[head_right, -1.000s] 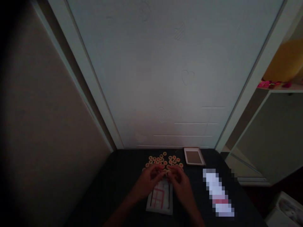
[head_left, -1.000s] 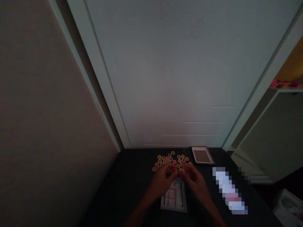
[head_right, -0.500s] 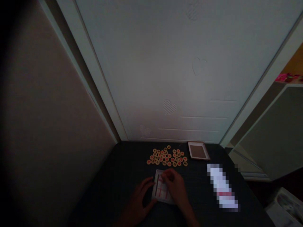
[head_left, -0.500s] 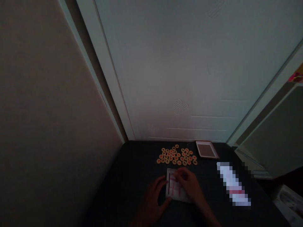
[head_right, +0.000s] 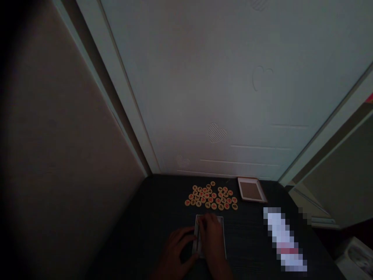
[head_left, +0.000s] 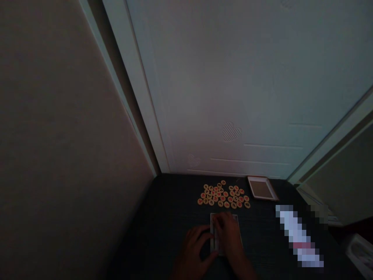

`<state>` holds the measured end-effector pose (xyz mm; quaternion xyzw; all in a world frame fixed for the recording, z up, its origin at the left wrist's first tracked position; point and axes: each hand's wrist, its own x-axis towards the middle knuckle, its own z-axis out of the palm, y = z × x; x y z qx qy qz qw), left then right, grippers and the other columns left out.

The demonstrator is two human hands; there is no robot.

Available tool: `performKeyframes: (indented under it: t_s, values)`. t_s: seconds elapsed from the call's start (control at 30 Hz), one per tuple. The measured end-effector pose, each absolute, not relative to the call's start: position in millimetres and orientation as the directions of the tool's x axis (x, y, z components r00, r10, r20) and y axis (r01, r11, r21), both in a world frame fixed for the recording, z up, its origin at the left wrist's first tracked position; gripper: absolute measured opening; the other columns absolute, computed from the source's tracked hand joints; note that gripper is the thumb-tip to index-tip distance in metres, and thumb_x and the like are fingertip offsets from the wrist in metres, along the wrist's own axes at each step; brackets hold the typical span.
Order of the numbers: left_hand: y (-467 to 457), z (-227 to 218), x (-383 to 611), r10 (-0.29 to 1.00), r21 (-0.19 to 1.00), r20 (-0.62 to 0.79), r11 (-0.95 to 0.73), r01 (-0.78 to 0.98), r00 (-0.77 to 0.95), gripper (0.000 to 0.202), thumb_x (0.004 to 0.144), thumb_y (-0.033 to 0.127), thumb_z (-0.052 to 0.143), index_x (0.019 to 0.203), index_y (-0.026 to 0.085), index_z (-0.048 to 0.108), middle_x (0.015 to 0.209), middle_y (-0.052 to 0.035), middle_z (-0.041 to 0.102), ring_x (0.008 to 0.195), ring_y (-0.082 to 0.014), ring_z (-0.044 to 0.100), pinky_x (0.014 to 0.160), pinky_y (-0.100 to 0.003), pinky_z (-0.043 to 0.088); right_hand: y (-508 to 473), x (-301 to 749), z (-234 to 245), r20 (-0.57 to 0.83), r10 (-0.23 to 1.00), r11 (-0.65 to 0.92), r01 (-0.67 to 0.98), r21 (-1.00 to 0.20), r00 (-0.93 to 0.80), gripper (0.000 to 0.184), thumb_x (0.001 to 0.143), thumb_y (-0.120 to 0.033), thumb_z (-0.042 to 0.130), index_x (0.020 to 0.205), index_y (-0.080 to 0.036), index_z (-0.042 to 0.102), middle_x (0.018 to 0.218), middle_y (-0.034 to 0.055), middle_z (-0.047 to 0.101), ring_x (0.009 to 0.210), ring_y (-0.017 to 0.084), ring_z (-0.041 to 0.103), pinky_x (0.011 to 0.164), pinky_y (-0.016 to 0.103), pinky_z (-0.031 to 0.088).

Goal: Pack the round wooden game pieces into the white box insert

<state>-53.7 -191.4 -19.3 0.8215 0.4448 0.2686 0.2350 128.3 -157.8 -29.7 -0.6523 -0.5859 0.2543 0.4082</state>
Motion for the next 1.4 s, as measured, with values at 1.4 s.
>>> performKeyframes:
  t_s: [1.4]
  values:
    - [-138, -1, -8, 0.946, 0.544, -0.179, -0.134, 0.828, 0.271, 0.041, 0.101, 0.047, 0.047, 0.139, 0.033, 0.056, 0.080, 0.0024, 0.074, 0.076, -0.0196, 0.073, 0.068, -0.026, 0.047, -201, 238, -57, 0.300, 0.942, 0.118, 0.683, -0.721, 0.153, 0.029, 0.098, -0.048, 0.056, 0.112, -0.031, 0.075, 0.112, 0.0079, 0.076, 0.099, 0.023, 0.075, 0.085, 0.030, 0.062]
